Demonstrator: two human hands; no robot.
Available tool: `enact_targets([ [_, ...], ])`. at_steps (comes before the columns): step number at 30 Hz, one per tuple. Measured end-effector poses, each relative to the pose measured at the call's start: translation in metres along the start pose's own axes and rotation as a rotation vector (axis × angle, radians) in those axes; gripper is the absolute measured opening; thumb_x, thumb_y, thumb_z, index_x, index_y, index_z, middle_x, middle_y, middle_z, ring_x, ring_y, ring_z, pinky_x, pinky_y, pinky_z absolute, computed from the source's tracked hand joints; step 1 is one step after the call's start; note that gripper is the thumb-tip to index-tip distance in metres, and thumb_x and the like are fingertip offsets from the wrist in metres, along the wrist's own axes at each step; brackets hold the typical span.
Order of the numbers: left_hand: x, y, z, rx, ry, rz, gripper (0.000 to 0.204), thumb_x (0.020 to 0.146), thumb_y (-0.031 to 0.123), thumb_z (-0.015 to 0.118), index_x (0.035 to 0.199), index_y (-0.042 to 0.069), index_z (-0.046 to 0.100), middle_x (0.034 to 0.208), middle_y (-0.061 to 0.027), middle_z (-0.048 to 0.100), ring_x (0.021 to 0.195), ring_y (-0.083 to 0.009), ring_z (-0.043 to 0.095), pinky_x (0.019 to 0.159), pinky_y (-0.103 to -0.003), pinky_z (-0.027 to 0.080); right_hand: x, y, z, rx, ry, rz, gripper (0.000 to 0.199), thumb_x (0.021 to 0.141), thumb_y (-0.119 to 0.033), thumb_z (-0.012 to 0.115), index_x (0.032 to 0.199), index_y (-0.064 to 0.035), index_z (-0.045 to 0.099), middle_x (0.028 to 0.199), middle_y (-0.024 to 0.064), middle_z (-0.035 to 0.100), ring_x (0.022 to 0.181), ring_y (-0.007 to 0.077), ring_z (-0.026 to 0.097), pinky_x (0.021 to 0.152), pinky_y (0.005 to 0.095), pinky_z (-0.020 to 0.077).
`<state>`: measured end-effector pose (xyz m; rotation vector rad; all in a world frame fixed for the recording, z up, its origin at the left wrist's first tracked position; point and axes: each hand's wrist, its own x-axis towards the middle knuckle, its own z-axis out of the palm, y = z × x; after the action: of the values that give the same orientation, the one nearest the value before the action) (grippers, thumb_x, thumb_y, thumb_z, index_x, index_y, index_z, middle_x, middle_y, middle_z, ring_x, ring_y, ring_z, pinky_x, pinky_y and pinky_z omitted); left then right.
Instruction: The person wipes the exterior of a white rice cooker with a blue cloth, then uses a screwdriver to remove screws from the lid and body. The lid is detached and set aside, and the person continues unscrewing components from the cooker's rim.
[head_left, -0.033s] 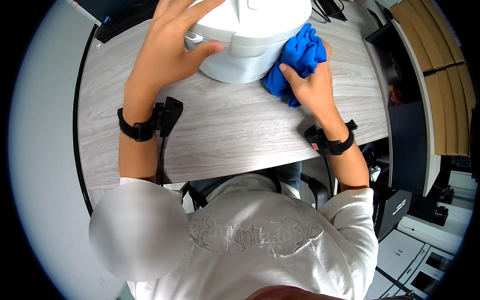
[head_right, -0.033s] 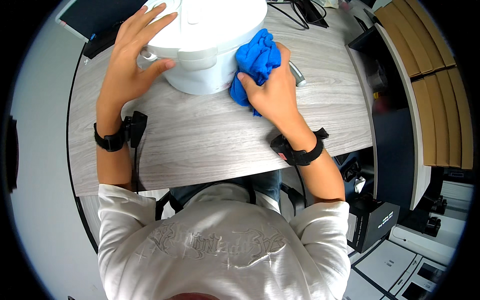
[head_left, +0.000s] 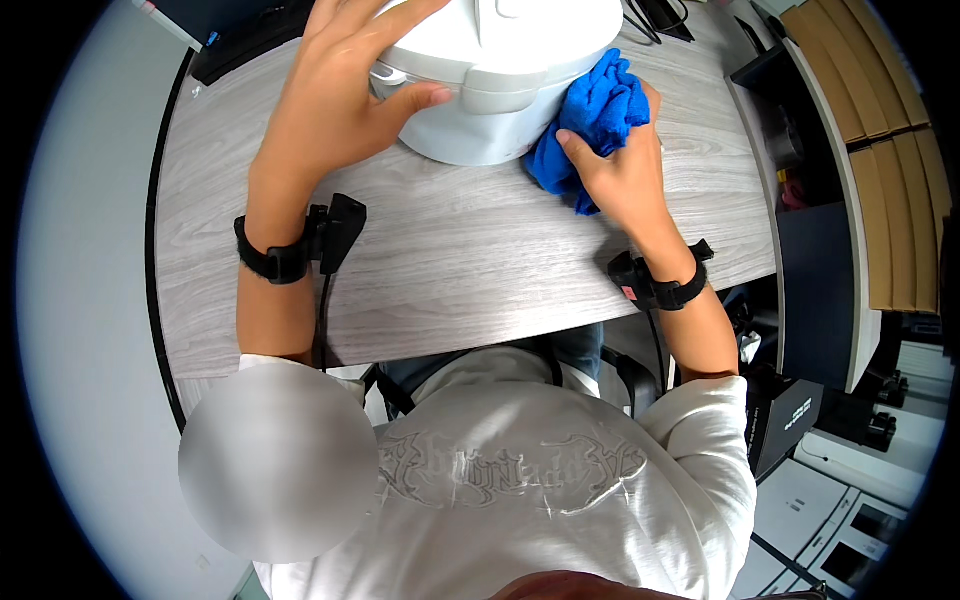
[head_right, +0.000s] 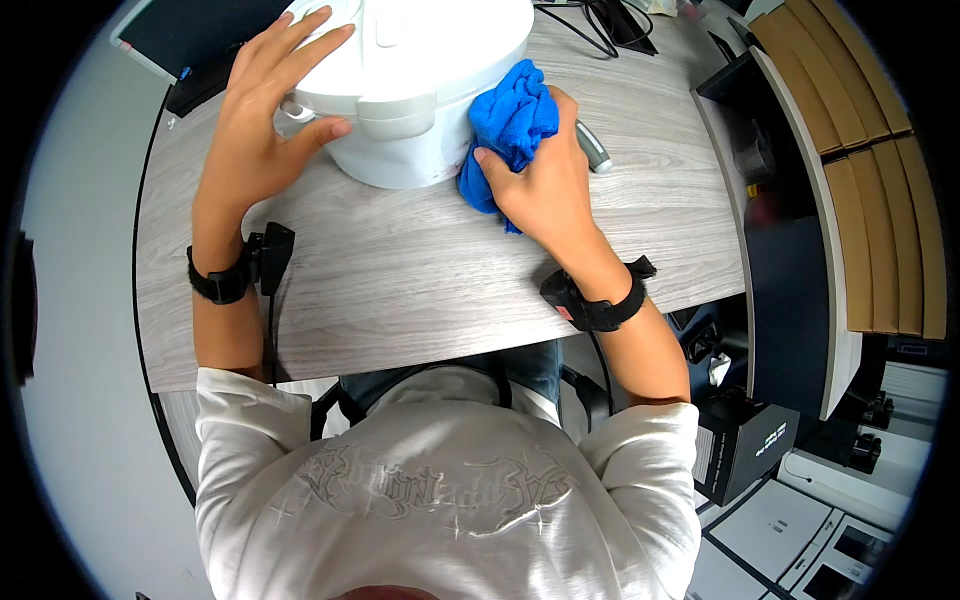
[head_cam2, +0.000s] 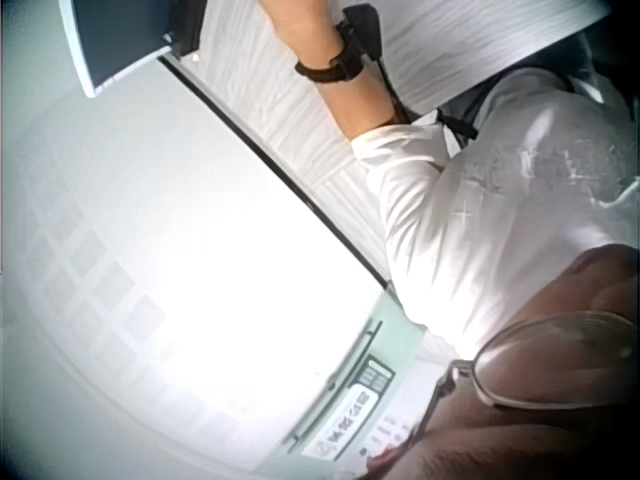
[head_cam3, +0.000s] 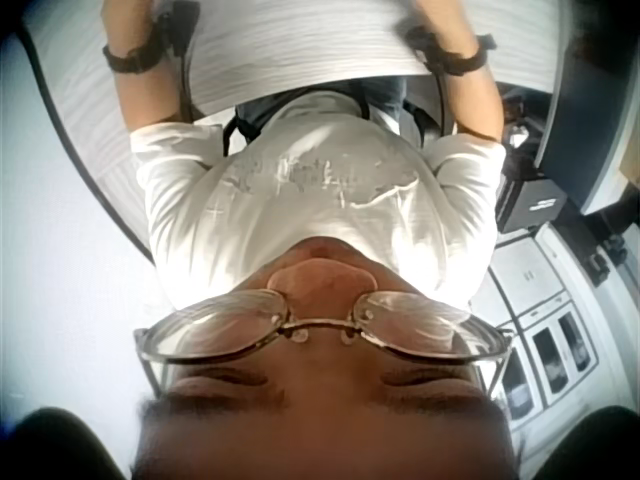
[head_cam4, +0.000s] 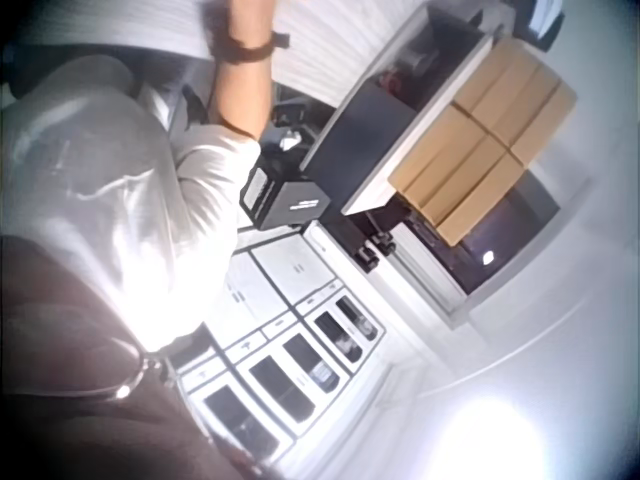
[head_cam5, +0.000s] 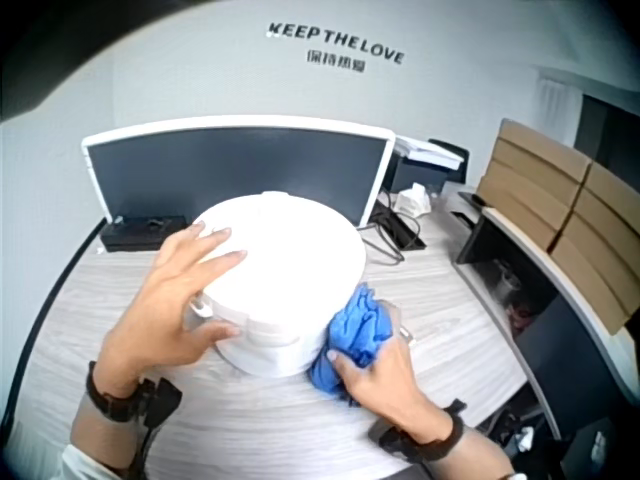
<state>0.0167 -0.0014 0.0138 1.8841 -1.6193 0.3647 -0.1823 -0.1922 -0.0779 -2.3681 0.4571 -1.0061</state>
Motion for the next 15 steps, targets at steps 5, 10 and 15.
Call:
enact_targets([
  [5,-0.001,-0.005,0.012,0.123,0.129,0.107,0.073,0.06,0.024,0.092,0.126,0.005,0.066,0.137,-0.0227,0.058,0.123,-0.0468,0.048,0.105,-0.054,0.04,-0.008,-0.004,0.01,-0.022,-0.027,-0.012,0.07,0.077,-0.007,0.08,0.133,0.0027,0.04,0.118,0.0251,0.057,0.104,0.0431,0.065,0.087,0.0452,0.0539],
  [10,-0.001,0.004,0.021,0.178,0.208,0.111,0.07,0.061,0.022,0.091,0.125,0.006,0.068,0.131,-0.0202,0.061,0.124,-0.0435,0.05,0.105,-0.053,0.04,-0.019,-0.017,0.015,-0.025,-0.099,-0.037,0.065,0.074,0.001,0.076,0.129,0.003,0.041,0.113,0.0266,0.057,0.102,0.0471,0.062,0.085,0.0464,0.0529],
  [15,-0.004,-0.004,0.027,0.279,0.267,0.212,0.074,0.062,0.04,0.091,0.128,0.017,0.069,0.136,-0.0066,0.065,0.119,-0.0305,0.055,0.095,-0.04,0.044,-0.01,-0.018,0.003,0.105,-0.024,0.097,0.062,0.075,0.002,0.077,0.128,-0.0014,0.045,0.11,0.0229,0.062,0.1,0.0403,0.066,0.087,0.0431,0.0537],
])
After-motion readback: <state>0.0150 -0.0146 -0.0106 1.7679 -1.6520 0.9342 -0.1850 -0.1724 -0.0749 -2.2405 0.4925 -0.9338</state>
